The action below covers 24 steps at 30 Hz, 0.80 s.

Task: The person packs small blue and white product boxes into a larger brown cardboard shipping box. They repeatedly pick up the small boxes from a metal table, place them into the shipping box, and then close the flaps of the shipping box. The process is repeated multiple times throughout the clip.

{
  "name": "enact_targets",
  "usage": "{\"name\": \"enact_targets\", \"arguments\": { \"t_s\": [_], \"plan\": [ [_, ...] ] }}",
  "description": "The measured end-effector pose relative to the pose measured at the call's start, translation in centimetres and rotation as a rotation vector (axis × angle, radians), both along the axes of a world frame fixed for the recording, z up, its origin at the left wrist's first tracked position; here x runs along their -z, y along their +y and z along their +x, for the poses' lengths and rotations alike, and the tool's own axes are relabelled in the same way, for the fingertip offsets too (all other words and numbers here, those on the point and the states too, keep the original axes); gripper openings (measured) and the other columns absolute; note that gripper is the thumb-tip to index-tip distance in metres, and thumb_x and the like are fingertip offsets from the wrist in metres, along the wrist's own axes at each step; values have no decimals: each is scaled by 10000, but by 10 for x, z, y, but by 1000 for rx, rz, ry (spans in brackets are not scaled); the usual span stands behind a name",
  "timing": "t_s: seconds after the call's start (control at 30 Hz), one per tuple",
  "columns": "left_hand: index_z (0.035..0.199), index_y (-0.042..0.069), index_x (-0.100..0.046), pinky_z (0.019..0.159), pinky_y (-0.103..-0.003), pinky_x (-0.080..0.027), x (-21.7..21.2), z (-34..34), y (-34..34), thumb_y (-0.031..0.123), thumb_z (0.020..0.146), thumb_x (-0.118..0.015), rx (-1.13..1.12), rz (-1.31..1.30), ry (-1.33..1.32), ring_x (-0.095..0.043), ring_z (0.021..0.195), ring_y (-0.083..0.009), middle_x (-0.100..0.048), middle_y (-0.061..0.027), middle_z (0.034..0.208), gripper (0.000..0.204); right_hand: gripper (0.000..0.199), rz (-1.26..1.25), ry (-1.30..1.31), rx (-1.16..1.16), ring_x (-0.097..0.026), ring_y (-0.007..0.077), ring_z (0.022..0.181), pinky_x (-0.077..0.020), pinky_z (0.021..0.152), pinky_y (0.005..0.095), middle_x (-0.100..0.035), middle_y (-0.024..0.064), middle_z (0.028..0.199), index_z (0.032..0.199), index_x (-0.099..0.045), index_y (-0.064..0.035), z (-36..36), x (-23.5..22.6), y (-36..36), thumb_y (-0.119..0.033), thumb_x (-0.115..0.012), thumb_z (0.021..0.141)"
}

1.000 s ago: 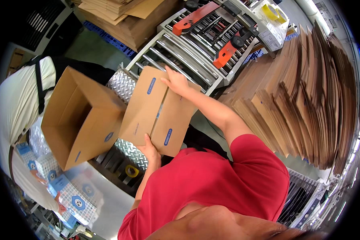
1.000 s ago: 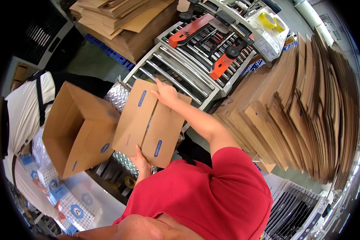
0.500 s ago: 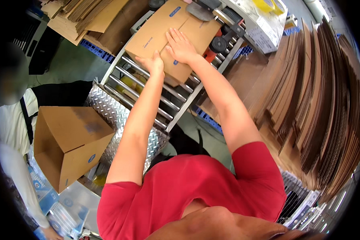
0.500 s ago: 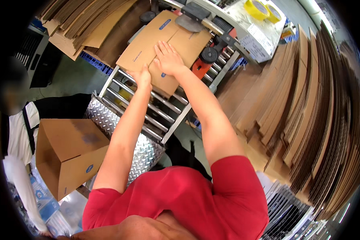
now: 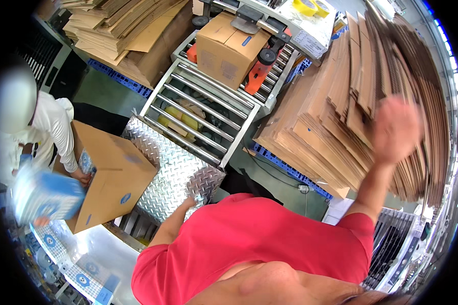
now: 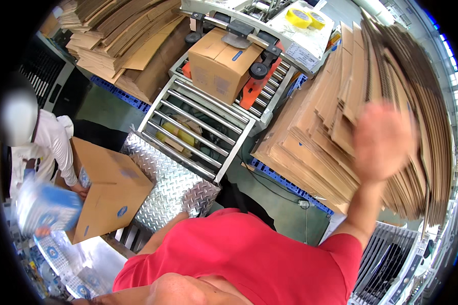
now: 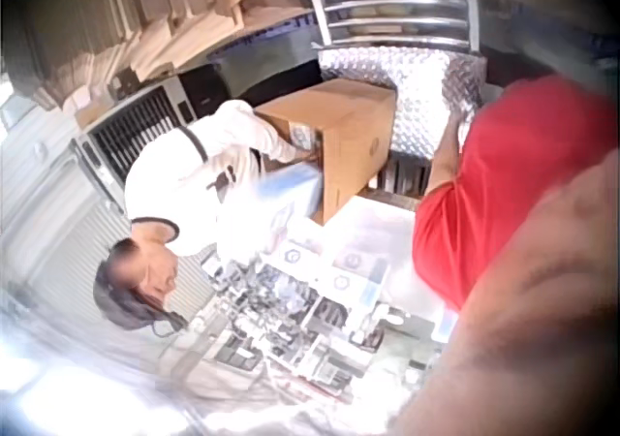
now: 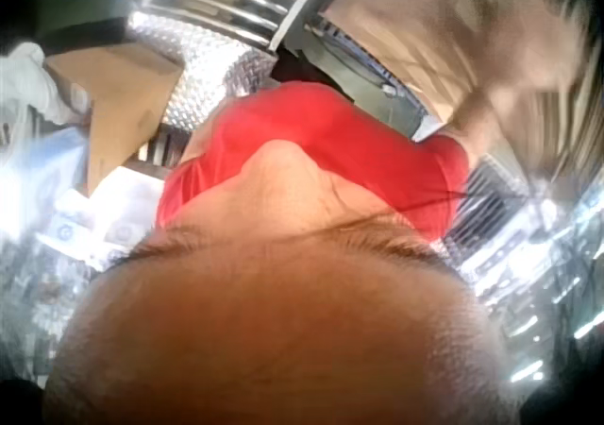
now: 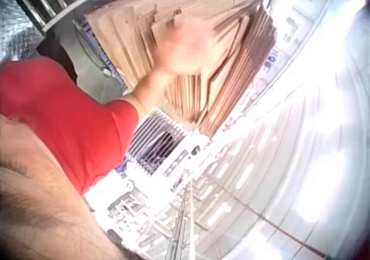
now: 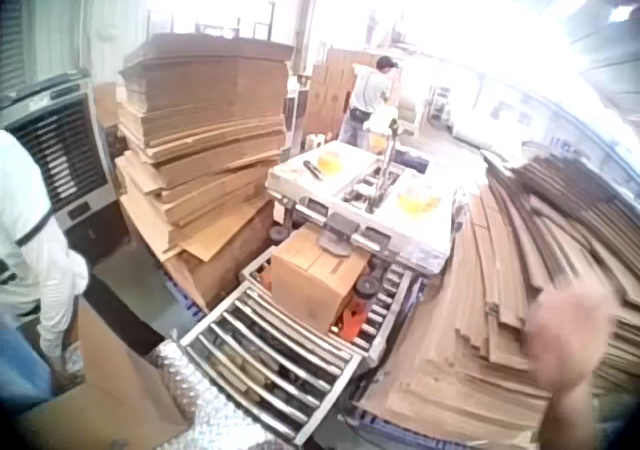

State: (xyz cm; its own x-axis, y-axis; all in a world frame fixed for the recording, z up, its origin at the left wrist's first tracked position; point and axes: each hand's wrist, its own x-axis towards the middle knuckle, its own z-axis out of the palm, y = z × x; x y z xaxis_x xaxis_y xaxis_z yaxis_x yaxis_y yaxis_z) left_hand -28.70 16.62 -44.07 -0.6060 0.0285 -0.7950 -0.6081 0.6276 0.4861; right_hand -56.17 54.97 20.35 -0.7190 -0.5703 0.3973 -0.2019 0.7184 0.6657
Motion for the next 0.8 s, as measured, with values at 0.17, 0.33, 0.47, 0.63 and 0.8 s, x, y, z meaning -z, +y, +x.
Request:
{"name": "enact_targets", "arguments": {
  "t_s": [0.17,0.33,0.47,0.63,0.8],
  "plan": [
    [1181,-2,-548,862,-446,-458,-40,148,-37,392,831,-553,136,-93,-246,-586,1001,-386,-611,-253,1052,527,487,-124,144,19,-563,297,1107,-431,928,387,-584,133,1218,1316,-493,-217,-78,-134,95,-500,-435,924],
    [1203,-8,-541,841,-429,-475,-39,163,-89,404,812,-588,4,-246,101,-603,979,-381,-628,-253,1017,570,368,-269,18,202,-586,373,981,-468,816,443,-621,180,1066,1302,-445,-239,-95,-97,81,-302,-425,940],
    [1189,-22,-534,789,-412,-483,-89,111,-75,309,862,-569,-383,15,530,-626,924,-335,-622,-212,1064,467,352,-168,138,221,-618,365,878,-484,732,448,-643,157,999,1259,-489,-219,-38,-101,64,-183,-410,919],
    [1266,-19,-481,921,-319,-431,-245,50,-32,342,948,-468,-282,575,549,-562,1080,-217,-582,-147,1184,481,356,-140,297,-124,-648,236,781,-522,618,361,-661,41,990,1120,-604,-226,117,-24,-55,-47,-526,822],
    [1378,50,-327,957,-388,-415,-391,-34,3,595,929,-291,-307,1458,506,-532,1133,-238,-545,-119,1241,707,313,-469,-361,-680,-641,245,847,-526,719,367,-631,100,1030,1017,-633,-117,259,126,-163,-181,-671,713]
  ]
}}
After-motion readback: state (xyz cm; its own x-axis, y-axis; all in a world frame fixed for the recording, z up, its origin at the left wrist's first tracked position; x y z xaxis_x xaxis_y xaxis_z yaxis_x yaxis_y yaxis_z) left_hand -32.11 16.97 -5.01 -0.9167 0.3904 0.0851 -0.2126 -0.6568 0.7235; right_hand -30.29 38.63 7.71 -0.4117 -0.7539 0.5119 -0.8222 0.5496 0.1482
